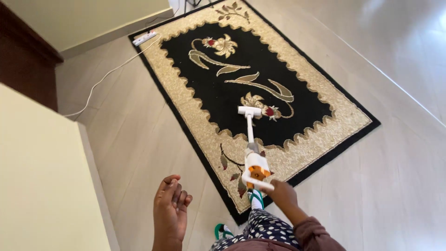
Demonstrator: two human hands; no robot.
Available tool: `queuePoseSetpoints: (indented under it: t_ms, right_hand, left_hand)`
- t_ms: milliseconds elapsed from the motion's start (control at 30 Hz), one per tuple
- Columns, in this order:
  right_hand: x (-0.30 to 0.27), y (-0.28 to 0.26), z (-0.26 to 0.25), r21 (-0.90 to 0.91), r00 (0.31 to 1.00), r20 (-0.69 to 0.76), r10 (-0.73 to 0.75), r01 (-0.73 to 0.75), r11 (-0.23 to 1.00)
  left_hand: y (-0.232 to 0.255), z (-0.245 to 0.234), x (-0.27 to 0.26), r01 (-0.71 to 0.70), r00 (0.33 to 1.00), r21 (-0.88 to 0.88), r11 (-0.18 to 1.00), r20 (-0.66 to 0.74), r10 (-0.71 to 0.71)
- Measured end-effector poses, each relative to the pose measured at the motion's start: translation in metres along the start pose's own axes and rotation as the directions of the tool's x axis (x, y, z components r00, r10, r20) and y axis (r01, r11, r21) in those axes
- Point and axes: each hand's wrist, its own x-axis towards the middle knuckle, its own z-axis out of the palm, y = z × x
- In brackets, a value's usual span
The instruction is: The person cleans a rug by moving a handheld vacuum cleaner back and forth across the patterned surface.
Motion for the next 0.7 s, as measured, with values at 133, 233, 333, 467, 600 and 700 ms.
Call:
queuePoseSetpoints:
  t_ms: [133, 233, 333, 467, 600, 700]
  right_hand:
    - [0.01, 0.01, 0.01, 0.009, 0.999, -0.039, 0.035, -0.034, 0.999]
    - [0.041, 0.02, 0.013, -0.012, 0.999, -0.044, -0.007, 0.006, 1.0]
    - [0.082, 0.023, 0.007, -0.011, 1.0, 0.002, 0.028, -0.028, 1.0]
    - [0.152, 0.017, -0.018, 0.065, 1.0, -0.006, -0.013, 0.014, 0.998]
    - [0.214, 0.002, -0.058, 0.068, 0.998, -0.053, -0.04, 0.044, 0.997]
    - [0.256, -0.021, -0.107, 0.132, 0.999, -0.032, -0.014, 0.018, 0.991]
  left_hand:
    - [0.006, 0.013, 0.018, 0.012, 0.998, -0.019, 1.0, 0.066, -0.011]
    - [0.009, 0.019, 0.04, -0.033, 0.993, -0.014, 0.999, 0.109, 0.034]
    - [0.006, 0.023, 0.072, -0.044, 0.997, -0.015, 0.999, 0.06, 0.045]
    - [-0.002, 0.039, 0.121, -0.085, 0.996, 0.002, 0.996, -0.01, 0.085]
    - [0.001, 0.076, 0.153, -0.071, 0.992, 0.039, 0.997, -0.105, 0.075]
    - [0.001, 0.079, 0.186, -0.097, 0.989, 0.041, 0.994, -0.107, 0.101]
